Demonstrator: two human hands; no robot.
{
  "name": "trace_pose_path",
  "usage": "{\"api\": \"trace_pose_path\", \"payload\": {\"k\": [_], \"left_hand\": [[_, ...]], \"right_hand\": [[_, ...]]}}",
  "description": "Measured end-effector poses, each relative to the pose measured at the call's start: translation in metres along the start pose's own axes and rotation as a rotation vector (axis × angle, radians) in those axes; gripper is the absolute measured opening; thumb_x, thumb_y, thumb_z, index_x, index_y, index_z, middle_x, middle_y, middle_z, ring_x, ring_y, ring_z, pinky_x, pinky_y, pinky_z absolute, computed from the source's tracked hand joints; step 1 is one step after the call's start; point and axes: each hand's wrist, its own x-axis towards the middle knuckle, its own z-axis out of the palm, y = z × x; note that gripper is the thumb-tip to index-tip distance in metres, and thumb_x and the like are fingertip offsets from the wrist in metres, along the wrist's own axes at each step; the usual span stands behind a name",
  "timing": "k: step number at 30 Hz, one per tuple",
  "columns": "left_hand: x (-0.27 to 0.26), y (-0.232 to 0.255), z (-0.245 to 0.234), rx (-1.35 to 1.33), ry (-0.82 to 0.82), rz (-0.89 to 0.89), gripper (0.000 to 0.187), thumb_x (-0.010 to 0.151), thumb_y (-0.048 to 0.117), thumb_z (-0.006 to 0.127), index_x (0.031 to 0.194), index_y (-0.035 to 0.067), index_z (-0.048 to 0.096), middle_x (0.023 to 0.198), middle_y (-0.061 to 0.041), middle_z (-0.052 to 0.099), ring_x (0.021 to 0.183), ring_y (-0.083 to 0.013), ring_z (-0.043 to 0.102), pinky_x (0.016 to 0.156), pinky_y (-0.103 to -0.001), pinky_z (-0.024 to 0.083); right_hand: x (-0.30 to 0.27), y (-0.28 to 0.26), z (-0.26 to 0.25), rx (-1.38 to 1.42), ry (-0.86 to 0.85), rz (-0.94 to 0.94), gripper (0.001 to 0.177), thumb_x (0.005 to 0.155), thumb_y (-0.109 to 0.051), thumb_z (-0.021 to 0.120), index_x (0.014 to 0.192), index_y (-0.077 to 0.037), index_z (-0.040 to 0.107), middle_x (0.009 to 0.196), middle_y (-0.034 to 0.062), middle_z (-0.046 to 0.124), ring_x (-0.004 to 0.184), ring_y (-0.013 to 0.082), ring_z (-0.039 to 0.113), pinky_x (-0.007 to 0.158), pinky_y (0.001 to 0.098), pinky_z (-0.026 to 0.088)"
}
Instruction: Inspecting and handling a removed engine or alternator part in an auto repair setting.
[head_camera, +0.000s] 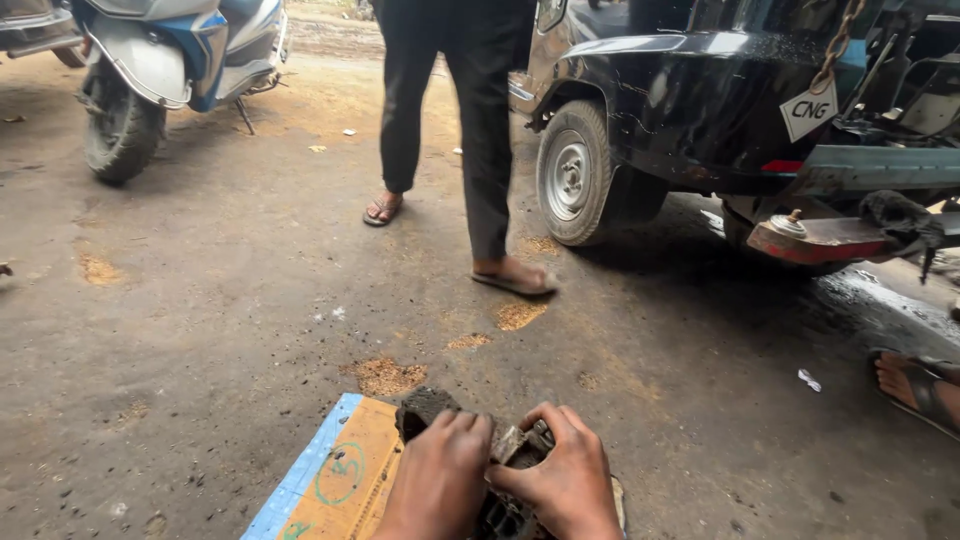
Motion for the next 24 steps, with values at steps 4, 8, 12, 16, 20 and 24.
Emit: {"api": "trace_pose_path", "payload": {"k": [4, 8, 12, 16, 20, 24], "left_hand": [[0.001, -0.014, -0.011, -0.088, 0.128, -0.081, 0.018, 0.072, -0.004, 0.062, 0.088, 0.003, 0.067, 0.095, -0.015, 0.072, 0.1, -0.0363, 0.066, 0.086, -0.047, 0.054], [-0.008, -0.012, -0.034, -0.197, 0.195, -0.008, 0.041, 0.06, -0.007, 0.063, 0.099, 0.004, 0.072, 0.096, -0.017, 0.073, 0.098, -0.0384, 0.067, 0.084, -0.048, 0.054], [-0.02, -0.005, -0.016, -0.151, -0.014, 0.095, 0.031, 0.059, -0.004, 0.067, 0.089, 0.002, 0.067, 0.098, -0.014, 0.071, 0.105, -0.0373, 0.064, 0.084, -0.047, 0.053], [-0.028, -0.013, 0.001, -0.153, 0.037, 0.063, 0.029, 0.066, -0.004, 0.067, 0.094, 0.005, 0.067, 0.098, -0.011, 0.071, 0.104, -0.0339, 0.066, 0.083, -0.045, 0.055], [-0.024, -0.011, 0.0, -0.079, -0.033, 0.085, 0.028, 0.064, 0.002, 0.071, 0.091, 0.003, 0.066, 0.097, -0.013, 0.069, 0.1, -0.0356, 0.064, 0.08, -0.046, 0.055], [-0.021, -0.012, 0.005, -0.101, 0.014, 0.164, 0.025, 0.067, 0.0, 0.068, 0.091, 0.003, 0.066, 0.096, -0.012, 0.069, 0.1, -0.0352, 0.064, 0.079, -0.045, 0.056]], "right_hand": [[-0.003, 0.002, 0.0, 0.085, -0.004, -0.053, 0.06, 0.05, -0.031, 0.095, 0.103, -0.017, 0.07, 0.105, 0.003, 0.069, 0.104, 0.0189, 0.072, 0.093, 0.0347, 0.059], [0.001, -0.003, 0.0, 0.086, -0.021, -0.13, 0.062, 0.047, -0.031, 0.097, 0.1, -0.015, 0.069, 0.103, 0.0013, 0.07, 0.1, 0.0192, 0.07, 0.091, 0.0361, 0.057], [0.007, -0.004, 0.008, 0.153, 0.017, -0.217, 0.061, 0.047, -0.034, 0.098, 0.096, -0.013, 0.068, 0.097, 0.0013, 0.071, 0.094, 0.0195, 0.072, 0.085, 0.0367, 0.058], [0.01, 0.001, 0.01, 0.094, 0.08, -0.302, 0.055, 0.048, -0.031, 0.096, 0.093, -0.013, 0.07, 0.092, 0.0034, 0.071, 0.087, 0.0217, 0.072, 0.081, 0.0354, 0.058], [0.018, 0.013, 0.018, 0.192, 0.059, -0.325, 0.052, 0.047, -0.025, 0.091, 0.092, -0.011, 0.069, 0.087, 0.0058, 0.073, 0.086, 0.0195, 0.073, 0.079, 0.0331, 0.058], [0.018, 0.014, 0.016, 0.157, 0.126, -0.354, 0.052, 0.046, -0.023, 0.088, 0.094, -0.012, 0.069, 0.09, 0.0062, 0.073, 0.086, 0.0192, 0.073, 0.079, 0.0333, 0.057]]}}
